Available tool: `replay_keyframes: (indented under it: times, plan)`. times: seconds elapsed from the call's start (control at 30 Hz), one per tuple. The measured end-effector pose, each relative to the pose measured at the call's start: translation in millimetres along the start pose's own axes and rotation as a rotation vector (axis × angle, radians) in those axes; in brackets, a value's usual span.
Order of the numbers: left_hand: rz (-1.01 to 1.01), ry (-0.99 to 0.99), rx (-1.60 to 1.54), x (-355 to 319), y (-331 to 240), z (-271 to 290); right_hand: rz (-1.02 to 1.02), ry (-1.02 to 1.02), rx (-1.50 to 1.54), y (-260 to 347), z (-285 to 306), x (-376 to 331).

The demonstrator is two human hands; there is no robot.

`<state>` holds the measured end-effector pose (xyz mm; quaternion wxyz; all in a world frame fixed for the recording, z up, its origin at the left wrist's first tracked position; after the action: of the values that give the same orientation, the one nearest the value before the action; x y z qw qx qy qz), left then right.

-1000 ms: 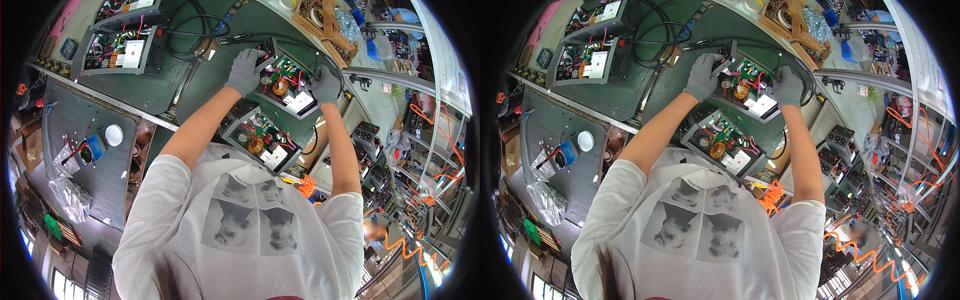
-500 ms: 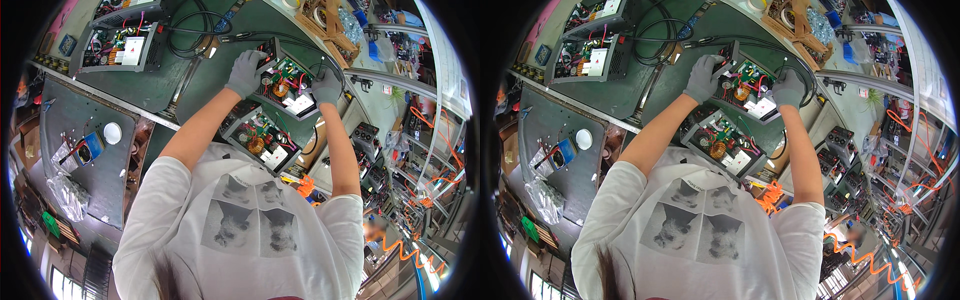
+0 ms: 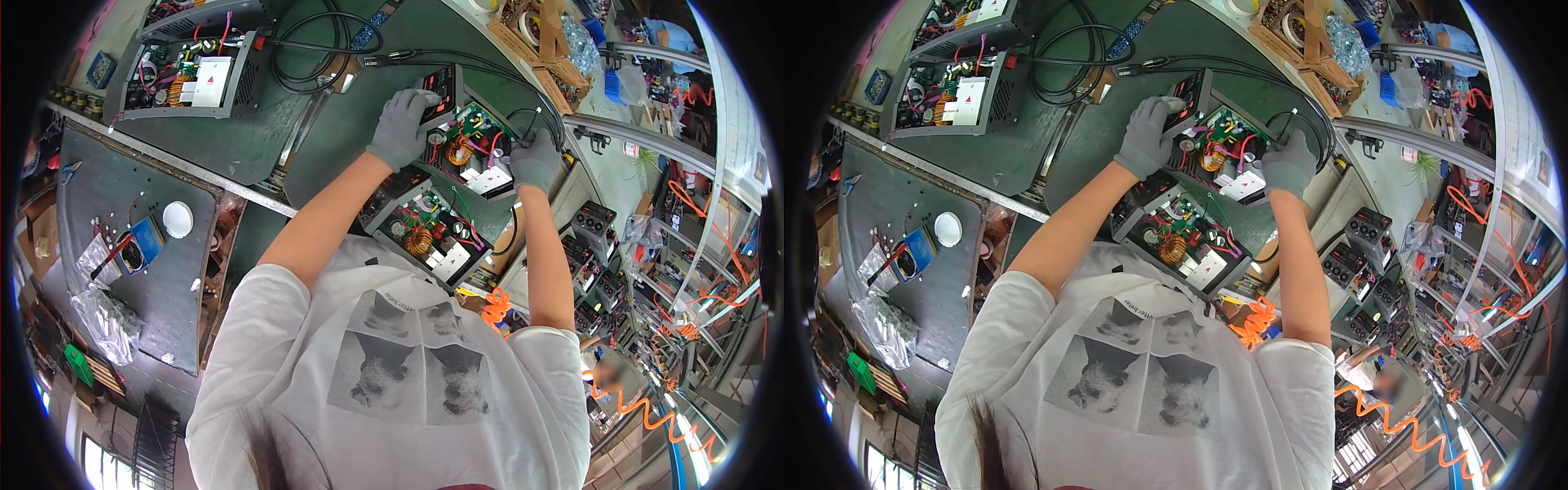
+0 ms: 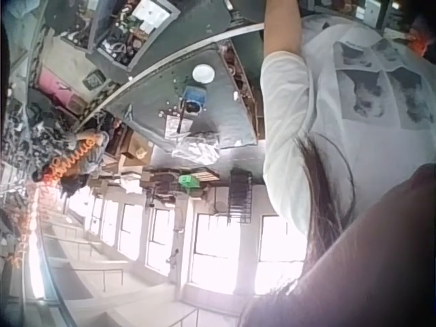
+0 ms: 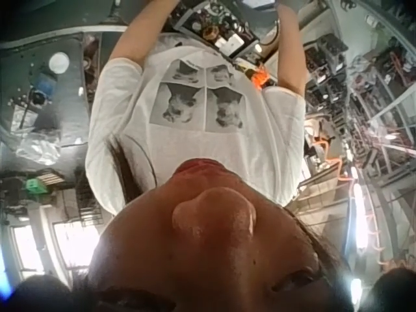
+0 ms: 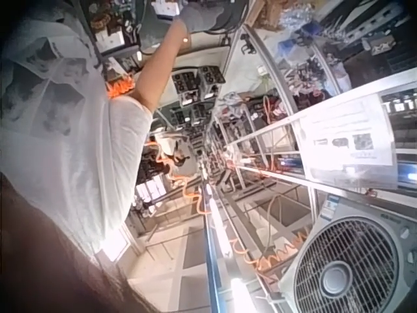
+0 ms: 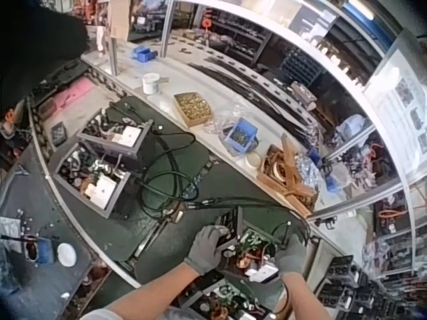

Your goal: Assembling and checking electrical power supply units at a workbench.

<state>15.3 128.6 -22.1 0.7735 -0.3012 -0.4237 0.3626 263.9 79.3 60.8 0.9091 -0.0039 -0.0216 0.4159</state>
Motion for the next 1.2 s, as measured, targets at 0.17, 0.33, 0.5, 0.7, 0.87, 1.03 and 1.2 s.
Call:
replay_keyframes:
  times: [0.17, 0.33, 0.5, 0.7, 0.87, 1.03, 1.2]
  plan:
    - [-0.025, -0.013, -0.032, -3.4, -1.2, 2.7, -0.06, -0.068, 0.044, -5.0, -5.1, -9.3]
    - [-0.016, 0.003, -0.03, -5.2, -1.3, 4.9, -0.072, -0.086, 0.005, 3.9, 4.2, -16.8]
    - [-0.023, -0.009, -0.043, -3.2, -3.4, 4.7, -0.022, -0.079, -0.112, 6.1, 2.1, -12.3]
    - [-0.035, -0.026, -0.047, -5.3, -0.8, 3.4, -0.117, 0.042, -0.14, 12.2, 8.9, -8.4]
    - [-0.036, -0.032, -0.05, -4.6, -1.5, 2.8, -0.08, 0.067, -0.206, 14.5, 4.9, -3.1]
    - [-0.029, -0.029, -0.053, -6.1, 0.2, 4.2, -0.104, 0.121, -0.143, 16.3, 7.3, -8.5]
    - [-0.04, -0.017, -0.047, -6.4, 1.0, 0.0, 0.319, -0.314, -0.017, 8.9, 7.9, -4.7]
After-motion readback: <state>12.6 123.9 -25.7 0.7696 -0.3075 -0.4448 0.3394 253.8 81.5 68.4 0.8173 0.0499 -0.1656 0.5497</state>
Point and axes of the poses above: each hand's wrist, its own x-axis towards the middle knuckle, its own z-axis out of the back of the hand, y = z × x, the point moved 4 cm from there along x, towards the middle knuckle, and after that the axes turned 10 degrees about -z, right-handed, at the moved point
